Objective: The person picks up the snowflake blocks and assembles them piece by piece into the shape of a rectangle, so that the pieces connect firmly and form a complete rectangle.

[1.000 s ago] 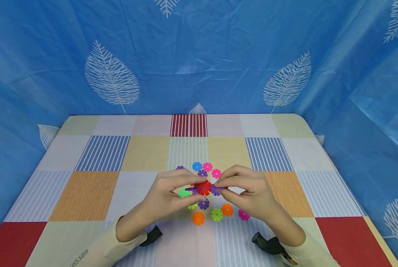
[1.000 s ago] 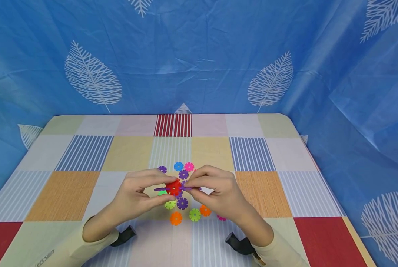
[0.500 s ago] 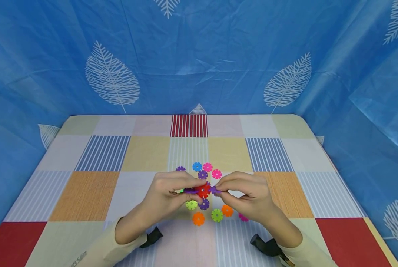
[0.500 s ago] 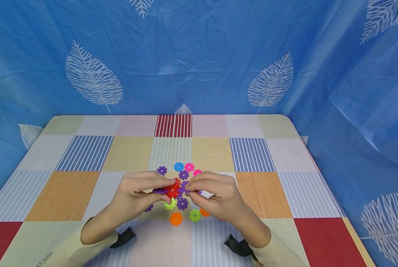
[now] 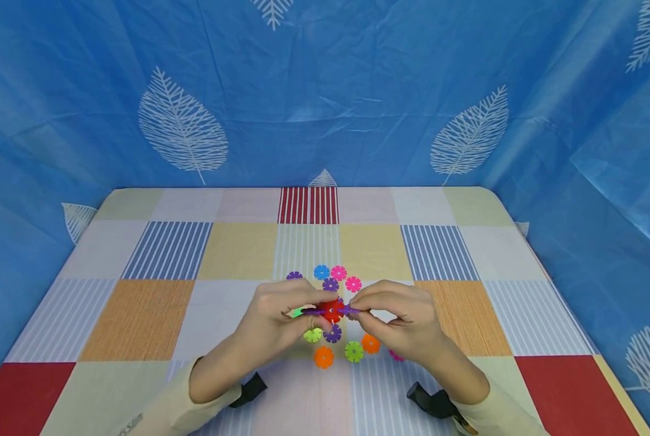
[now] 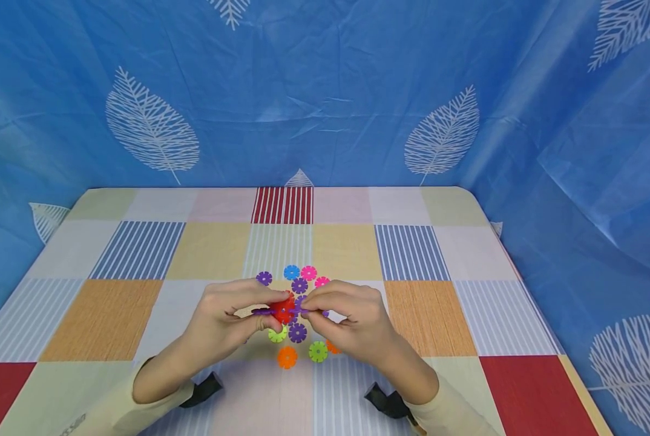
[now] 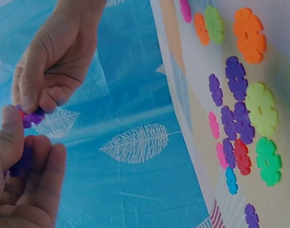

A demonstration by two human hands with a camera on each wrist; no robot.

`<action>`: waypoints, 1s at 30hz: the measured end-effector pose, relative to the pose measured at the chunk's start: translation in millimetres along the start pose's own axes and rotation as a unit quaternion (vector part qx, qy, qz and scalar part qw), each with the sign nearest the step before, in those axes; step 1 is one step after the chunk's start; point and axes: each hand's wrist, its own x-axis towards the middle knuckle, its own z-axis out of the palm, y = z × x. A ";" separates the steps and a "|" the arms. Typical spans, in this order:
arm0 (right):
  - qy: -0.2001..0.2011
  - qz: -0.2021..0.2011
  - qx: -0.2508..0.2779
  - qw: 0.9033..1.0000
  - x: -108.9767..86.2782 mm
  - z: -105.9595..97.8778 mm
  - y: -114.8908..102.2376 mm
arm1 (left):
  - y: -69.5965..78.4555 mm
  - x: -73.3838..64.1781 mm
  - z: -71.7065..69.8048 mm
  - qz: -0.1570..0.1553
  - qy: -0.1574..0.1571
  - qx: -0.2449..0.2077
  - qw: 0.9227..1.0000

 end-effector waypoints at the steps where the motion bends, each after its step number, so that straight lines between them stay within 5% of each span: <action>1: 0.003 0.004 -0.003 1.000 0.1 0.0 0.7 | 0.7 0.1 0.1 -0.009 -0.003 0.007 1.000; 7: 0.013 0.023 0.003 1.000 -0.4 0.1 3.7 | 5.1 0.9 1.6 -0.049 -0.009 0.025 0.998; 15: 0.006 0.031 0.028 0.999 -1.9 8.2 1.1 | 3.8 0.9 6.8 -0.004 -0.002 0.026 1.000; 20: -0.003 0.048 0.034 0.998 4.1 6.1 -1.3 | 3.7 0.1 6.4 -0.003 0.002 0.014 1.000; 25: -0.015 0.106 0.034 0.994 11.5 -8.4 -0.1 | 3.3 0.8 -0.8 -0.026 0.008 0.014 1.000; 30: -0.058 0.194 0.001 0.979 -5.3 -23.4 18.3 | 3.5 1.5 -6.6 -0.045 0.019 0.021 0.999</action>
